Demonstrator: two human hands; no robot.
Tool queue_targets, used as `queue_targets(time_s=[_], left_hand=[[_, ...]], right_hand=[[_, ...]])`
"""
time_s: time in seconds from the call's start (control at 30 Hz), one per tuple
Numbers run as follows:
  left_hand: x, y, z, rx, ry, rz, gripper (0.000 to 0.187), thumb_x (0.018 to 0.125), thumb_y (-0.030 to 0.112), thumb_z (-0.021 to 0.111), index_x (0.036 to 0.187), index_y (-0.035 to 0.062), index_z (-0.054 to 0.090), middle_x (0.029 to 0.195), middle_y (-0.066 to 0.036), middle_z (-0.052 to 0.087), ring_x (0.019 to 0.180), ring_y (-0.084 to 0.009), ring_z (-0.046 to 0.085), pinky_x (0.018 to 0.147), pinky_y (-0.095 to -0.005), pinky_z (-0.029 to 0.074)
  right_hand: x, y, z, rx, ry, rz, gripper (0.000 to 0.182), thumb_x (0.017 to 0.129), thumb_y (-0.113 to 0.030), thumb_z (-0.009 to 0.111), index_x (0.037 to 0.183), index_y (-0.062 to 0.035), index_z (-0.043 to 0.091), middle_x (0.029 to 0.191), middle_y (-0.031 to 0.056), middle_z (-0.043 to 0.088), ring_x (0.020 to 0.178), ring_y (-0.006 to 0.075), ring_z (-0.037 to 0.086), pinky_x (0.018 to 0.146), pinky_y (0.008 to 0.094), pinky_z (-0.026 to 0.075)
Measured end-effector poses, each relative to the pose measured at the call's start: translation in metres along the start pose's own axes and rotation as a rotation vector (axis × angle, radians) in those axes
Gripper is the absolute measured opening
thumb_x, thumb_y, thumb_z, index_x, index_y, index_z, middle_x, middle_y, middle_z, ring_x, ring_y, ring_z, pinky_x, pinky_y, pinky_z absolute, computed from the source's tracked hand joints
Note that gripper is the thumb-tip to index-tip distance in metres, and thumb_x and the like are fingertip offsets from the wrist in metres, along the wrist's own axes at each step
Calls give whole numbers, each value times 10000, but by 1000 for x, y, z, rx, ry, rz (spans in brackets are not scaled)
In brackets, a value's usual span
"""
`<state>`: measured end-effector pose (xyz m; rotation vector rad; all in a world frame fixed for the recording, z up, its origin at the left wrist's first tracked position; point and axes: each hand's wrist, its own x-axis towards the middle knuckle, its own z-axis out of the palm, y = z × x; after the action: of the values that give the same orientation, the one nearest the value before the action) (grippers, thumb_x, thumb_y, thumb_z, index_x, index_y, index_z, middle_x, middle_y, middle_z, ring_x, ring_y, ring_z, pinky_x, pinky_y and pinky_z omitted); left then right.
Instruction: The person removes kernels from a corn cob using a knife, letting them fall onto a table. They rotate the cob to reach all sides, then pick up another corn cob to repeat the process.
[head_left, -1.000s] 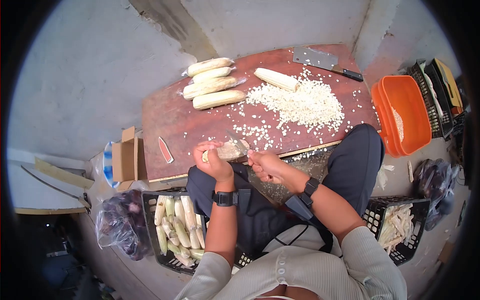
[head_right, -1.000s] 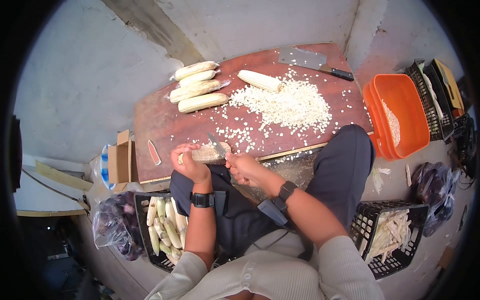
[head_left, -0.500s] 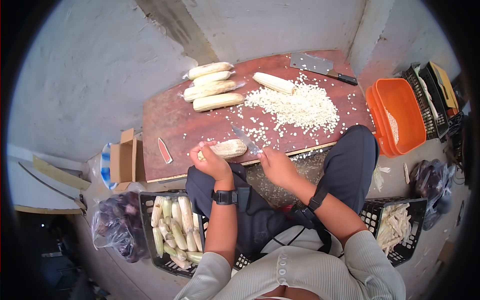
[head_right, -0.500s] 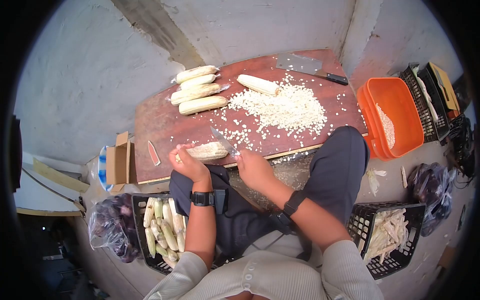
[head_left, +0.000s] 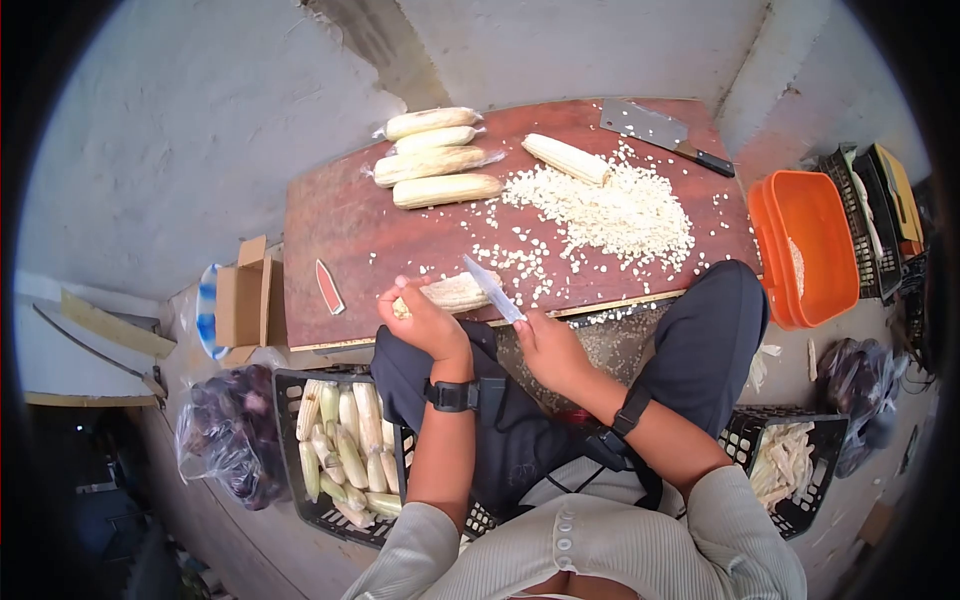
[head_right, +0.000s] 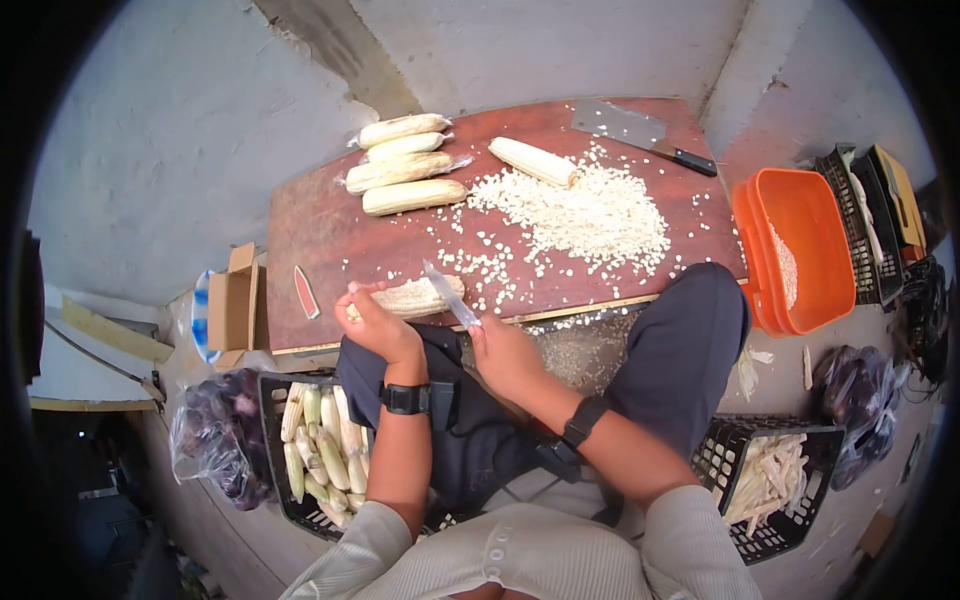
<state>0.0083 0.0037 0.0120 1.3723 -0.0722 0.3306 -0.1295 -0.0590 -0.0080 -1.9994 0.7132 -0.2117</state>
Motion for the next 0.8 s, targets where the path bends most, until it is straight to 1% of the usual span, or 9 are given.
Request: queue_targets(time_s=[0.13, 0.23, 0.3, 0.4, 0.47, 0.5, 0.6, 0.7, 0.8], left_hand=[[-3, 5, 2, 21, -42, -36, 113, 921, 128, 489, 873, 42, 434, 736, -77, 565, 744, -158, 556, 762, -321, 430], [-7, -2, 3, 58, -75, 41, 94, 916, 110, 485, 883, 37, 435, 742, -78, 563, 739, -161, 557, 758, -323, 440], [-5, -3, 2, 49, -67, 32, 70, 900, 70, 483, 869, 23, 441, 782, -100, 563, 731, -166, 574, 739, -323, 462], [-4, -5, 2, 29, -71, 38, 55, 884, 36, 487, 861, 15, 443, 843, -111, 552, 727, -169, 583, 731, -323, 473], [-6, -7, 3, 29, -87, 55, 52, 877, 24, 492, 863, 12, 443, 870, -109, 543, 732, -169, 583, 733, -322, 472], [-7, -8, 4, 35, -103, 67, 51, 874, 20, 493, 864, 12, 443, 877, -107, 539, 736, -169, 582, 734, -321, 471], [-11, -6, 6, 68, -135, 93, 49, 870, 11, 493, 870, 11, 445, 894, -101, 529, 752, -169, 581, 738, -319, 469], [-13, -3, 7, 41, -115, 90, 49, 875, 16, 495, 876, 13, 447, 894, -99, 528, 759, -168, 579, 740, -318, 467], [-15, -7, 4, 94, -114, 129, 55, 884, 28, 501, 881, 17, 447, 887, -97, 530, 757, -168, 575, 736, -317, 466]], right_hand=[[-1, -2, -2, -9, -32, 6, 267, 934, -228, 455, 855, 22, 504, 666, 243, 555, 664, 435, 555, 596, 494, 414], [12, -2, 1, -12, -65, 1, 284, 936, -232, 448, 832, 26, 507, 663, 245, 556, 668, 440, 556, 597, 497, 417], [19, 0, 4, 13, -74, -9, 315, 940, -250, 436, 812, 29, 508, 670, 253, 563, 669, 444, 561, 598, 505, 423], [24, 3, 8, 113, -110, 54, 338, 936, -259, 454, 793, 41, 515, 636, 243, 537, 617, 411, 554, 595, 477, 424], [29, 20, 15, 240, -156, 58, 348, 942, -285, 453, 795, 26, 508, 578, 179, 511, 511, 329, 515, 509, 435, 414], [31, 16, 10, 304, -175, 59, 353, 945, -297, 453, 796, 18, 504, 549, 147, 497, 458, 288, 496, 467, 414, 409], [27, 0, -13, 689, -420, 482, 347, 962, -367, 442, 790, -66, 462, 520, -30, 379, 375, 73, 349, 333, 254, 281], [24, -8, -11, 998, -481, 620, 335, 964, -381, 428, 788, -96, 429, 507, -42, 336, 344, 56, 273, 294, 226, 223], [17, -29, -2, 1042, -335, 680, 339, 966, -387, 424, 781, -103, 421, 508, -47, 328, 355, 53, 272, 306, 221, 222]])
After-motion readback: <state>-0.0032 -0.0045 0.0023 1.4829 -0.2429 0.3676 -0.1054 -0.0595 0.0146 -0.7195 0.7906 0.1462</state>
